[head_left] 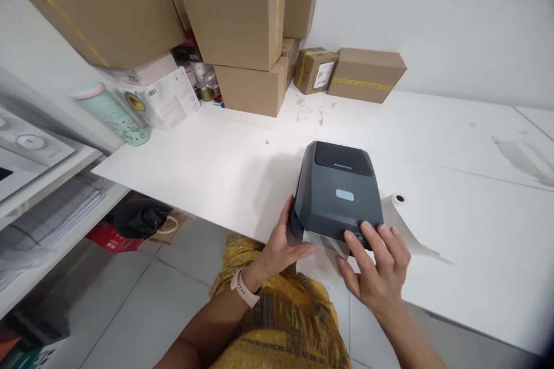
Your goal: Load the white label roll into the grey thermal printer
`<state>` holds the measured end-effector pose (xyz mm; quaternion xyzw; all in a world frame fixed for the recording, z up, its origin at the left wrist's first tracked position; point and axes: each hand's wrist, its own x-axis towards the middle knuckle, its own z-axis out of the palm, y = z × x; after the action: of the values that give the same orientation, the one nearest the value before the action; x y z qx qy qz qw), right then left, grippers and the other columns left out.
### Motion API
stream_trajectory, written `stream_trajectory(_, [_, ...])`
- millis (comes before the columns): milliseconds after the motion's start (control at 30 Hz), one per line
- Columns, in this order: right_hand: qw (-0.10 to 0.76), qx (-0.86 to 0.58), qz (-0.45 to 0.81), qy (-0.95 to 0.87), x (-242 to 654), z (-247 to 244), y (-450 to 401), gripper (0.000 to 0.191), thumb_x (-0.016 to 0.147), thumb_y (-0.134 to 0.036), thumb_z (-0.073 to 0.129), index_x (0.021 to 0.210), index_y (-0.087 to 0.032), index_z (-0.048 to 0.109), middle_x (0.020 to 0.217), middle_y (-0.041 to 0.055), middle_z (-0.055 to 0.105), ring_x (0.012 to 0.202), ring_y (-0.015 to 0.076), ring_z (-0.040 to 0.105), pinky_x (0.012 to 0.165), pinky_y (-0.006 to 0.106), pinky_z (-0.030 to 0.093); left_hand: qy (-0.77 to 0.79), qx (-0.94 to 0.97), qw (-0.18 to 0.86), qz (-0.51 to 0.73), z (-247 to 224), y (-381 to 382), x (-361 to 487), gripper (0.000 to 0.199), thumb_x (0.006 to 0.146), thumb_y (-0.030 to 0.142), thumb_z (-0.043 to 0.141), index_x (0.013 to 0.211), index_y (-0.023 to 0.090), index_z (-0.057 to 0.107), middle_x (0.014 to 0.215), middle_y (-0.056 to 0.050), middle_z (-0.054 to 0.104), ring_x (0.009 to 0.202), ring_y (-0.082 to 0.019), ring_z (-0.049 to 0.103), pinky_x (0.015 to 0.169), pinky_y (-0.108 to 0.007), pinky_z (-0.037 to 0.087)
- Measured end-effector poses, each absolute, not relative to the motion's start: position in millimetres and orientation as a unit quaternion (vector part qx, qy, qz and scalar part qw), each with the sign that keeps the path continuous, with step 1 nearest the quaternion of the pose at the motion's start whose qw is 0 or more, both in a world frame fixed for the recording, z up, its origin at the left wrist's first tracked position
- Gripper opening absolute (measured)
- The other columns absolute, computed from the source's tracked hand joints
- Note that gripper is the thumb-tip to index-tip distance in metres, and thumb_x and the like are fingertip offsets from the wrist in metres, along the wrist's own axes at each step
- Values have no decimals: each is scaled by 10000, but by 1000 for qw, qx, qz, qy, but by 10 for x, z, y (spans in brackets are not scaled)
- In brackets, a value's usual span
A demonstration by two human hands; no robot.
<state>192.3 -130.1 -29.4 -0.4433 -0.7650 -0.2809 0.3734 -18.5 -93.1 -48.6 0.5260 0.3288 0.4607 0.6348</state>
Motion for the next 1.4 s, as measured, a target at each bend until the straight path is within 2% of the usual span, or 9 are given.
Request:
stream_trajectory(267, [449, -499, -233, -703, 1682, -326, -1222, 441, 967, -227, 512, 1387, -245, 646, 1080, 106, 649, 971, 241, 594, 901, 425, 459, 342, 482, 650, 478, -477, -904, -180, 1162, 802, 685, 769, 1672, 244, 137, 1748, -136, 181, 1616, -360, 165, 1322, -521, 191])
stream_trajectory(500, [536, -478, -162, -677, 1542, -506, -1152, 278, 971, -162, 456, 1168, -236, 637, 1258, 93, 731, 1247, 293, 655, 1036, 523, 456, 390, 454, 646, 474, -135, -755, -81, 973, 878, 588, 732, 1647, 248, 242, 1741, -100, 224, 1600, -342, 230, 1308, -480, 260])
stream_trajectory(700, [534, -473, -145, -686, 1606, -601, -1184, 333, 999, -177, 404, 1191, -243, 668, 1270, 88, 744, 1250, 283, 665, 1051, 539, 475, 403, 460, 635, 472, -148, -749, -20, 873, 880, 517, 722, 1606, 243, 323, 1678, -101, 367, 1541, -347, 356, 1276, -483, 321])
stream_trajectory(900, [551, -471, -124, -678, 1589, -586, -1192, 310, 934, -88, 486, 1132, -229, 678, 1255, 77, 754, 1245, 266, 665, 1099, 543, 455, 409, 477, 608, 485, -209, -713, 2, 873, 886, 555, 695, 1601, 228, 313, 1703, -113, 309, 1570, -334, 290, 1297, -476, 261])
stream_trajectory(1033, [560, -467, -121, -674, 1567, -564, -1194, 326, 930, -69, 476, 1130, -221, 684, 1255, 82, 757, 1266, 268, 658, 1104, 554, 452, 412, 487, 618, 459, -340, -954, -152, 896, 893, 567, 702, 1613, 277, 254, 1683, -124, 317, 1532, -334, 345, 1230, -482, 346])
stream_trajectory(1100, [567, -466, -114, -670, 1555, -562, -1189, 320, 938, -78, 475, 1135, -216, 686, 1251, 87, 758, 1269, 273, 658, 1105, 560, 451, 490, 493, 543, 471, -441, -1154, -241, 808, 872, 550, 733, 1535, 263, 371, 1554, -141, 458, 1378, -314, 493, 1128, -457, 424])
stream_trajectory(1167, [573, -464, -110, -667, 1546, -562, -1183, 317, 947, -84, 466, 1133, -213, 689, 1246, 93, 759, 1270, 277, 658, 1101, 566, 451, 545, 497, 498, 456, -518, -1316, -292, 507, 878, 561, 713, 1226, 211, 599, 1109, -82, 652, 990, -233, 610, 893, -366, 495])
stream_trajectory(1233, [578, -460, -115, -664, 1539, -554, -1180, 314, 957, -86, 455, 1125, -210, 689, 1234, 97, 762, 1267, 278, 661, 1094, 572, 453, 523, 520, 538, 408, -549, -1390, -283, 417, 889, 600, 675, 874, 186, 620, 757, 6, 555, 715, -155, 505, 695, -294, 432])
stream_trajectory(1400, [566, -467, -115, -669, 1524, -506, -1201, 276, 985, -108, 459, 1119, -201, 681, 1234, 110, 759, 1271, 268, 659, 1084, 557, 462, 419, 488, 675, 361, -462, -1348, -75, 564, 820, 707, 690, 731, 157, 598, 648, 27, 474, 658, -123, 430, 621, -272, 364])
